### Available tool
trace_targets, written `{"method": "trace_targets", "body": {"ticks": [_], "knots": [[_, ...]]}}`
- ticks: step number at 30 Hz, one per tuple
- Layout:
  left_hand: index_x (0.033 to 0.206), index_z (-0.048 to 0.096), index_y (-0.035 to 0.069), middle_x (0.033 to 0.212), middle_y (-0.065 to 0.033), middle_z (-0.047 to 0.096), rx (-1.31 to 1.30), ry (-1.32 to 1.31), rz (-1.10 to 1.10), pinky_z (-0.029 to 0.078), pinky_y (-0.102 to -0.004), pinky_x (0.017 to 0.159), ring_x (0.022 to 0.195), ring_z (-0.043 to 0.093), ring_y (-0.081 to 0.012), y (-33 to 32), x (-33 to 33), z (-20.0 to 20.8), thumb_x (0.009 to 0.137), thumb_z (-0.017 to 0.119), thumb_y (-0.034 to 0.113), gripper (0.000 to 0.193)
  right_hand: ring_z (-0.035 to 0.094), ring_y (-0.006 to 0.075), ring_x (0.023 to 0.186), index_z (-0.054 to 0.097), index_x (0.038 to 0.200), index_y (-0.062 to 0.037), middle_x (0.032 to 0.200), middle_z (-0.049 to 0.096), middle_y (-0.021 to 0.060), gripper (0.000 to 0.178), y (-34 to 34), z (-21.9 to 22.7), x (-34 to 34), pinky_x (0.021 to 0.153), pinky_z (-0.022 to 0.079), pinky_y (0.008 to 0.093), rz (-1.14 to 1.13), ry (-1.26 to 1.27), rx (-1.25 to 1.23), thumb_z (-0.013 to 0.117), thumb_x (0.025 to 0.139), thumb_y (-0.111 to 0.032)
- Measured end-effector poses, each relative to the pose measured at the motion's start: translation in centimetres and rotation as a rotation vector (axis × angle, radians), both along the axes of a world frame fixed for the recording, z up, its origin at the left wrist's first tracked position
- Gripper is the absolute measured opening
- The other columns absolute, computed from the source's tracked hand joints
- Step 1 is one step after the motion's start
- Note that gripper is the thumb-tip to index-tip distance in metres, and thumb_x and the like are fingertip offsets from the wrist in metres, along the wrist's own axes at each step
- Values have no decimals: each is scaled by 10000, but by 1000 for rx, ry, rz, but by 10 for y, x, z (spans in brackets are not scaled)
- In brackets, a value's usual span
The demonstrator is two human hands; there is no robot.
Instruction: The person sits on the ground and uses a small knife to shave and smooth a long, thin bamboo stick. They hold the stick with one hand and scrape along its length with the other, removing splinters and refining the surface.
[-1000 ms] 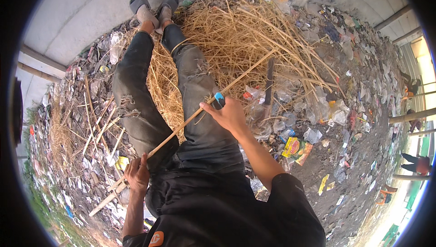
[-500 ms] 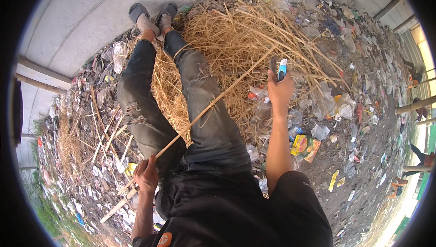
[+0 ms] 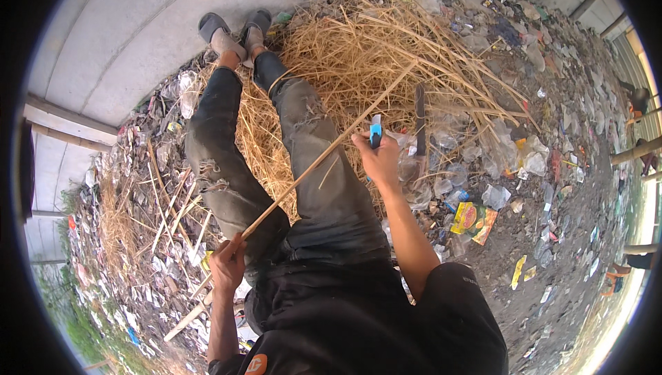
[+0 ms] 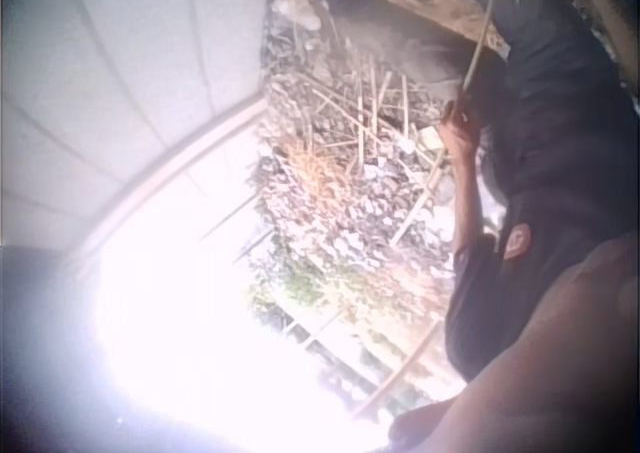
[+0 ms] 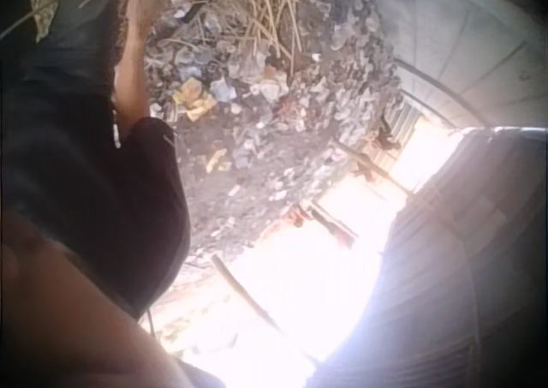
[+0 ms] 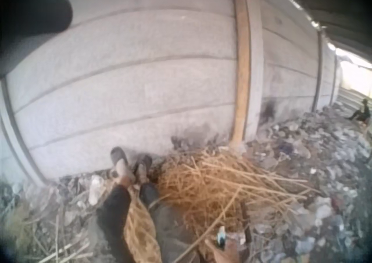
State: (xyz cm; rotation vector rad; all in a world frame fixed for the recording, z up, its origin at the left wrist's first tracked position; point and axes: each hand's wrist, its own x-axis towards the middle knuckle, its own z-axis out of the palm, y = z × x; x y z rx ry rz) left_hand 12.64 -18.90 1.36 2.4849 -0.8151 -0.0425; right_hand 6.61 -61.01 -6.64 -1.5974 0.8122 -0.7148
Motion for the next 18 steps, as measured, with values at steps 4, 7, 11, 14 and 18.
{"method": "trace_targets", "body": {"ticks": [4, 7, 11, 14, 18], "knots": [[1147, 778, 94, 694, -122, 625, 14, 35, 24, 467, -394, 526, 547, 617, -283, -4, -2, 5, 917, 762, 58, 233, 482, 46, 599, 752, 980, -3, 649, 565, -61, 231, -22, 6, -2, 558, 370, 266, -226, -109, 112, 835, 922, -210], [1135, 776, 87, 701, -125, 629, 10, 38, 19, 464, -393, 534, 550, 613, -289, -3, 0, 4, 921, 759, 67, 215, 523, 90, 604, 762, 1012, -47, 620, 576, -18, 278, 3, 48, -6, 573, 409, 294, 253, 97, -253, 863, 892, -277], [1144, 772, 83, 709, -127, 633, 0, 92, 8, 459, -388, 541, 551, 605, -291, -4, 4, 6, 931, 751, 78, 214, 562, 164, 596, 782, 969, -88, 622, 616, 44, 312, 13, 24, -7, 594, 450, 336, 699, 208, -334, 888, 852, -358], [1159, 772, 83, 708, -127, 631, -14, 141, 6, 455, -386, 541, 552, 602, -291, -2, 7, 6, 930, 752, 81, 230, 601, 179, 595, 782, 880, -66, 632, 639, 58, 304, -5, 5, -5, 580, 448, 351, 328, 195, -261, 874, 874, -355], [1176, 777, 98, 687, -116, 605, 26, 77, -3, 465, -394, 544, 553, 608, -295, 2, 7, 3, 911, 764, 77, 266, 642, 212, 614, 764, 926, -21, 637, 654, 90, 391, -24, 18, 10, 593, 476, 370, -12, 111, -133, 850, 897, -401]]}}
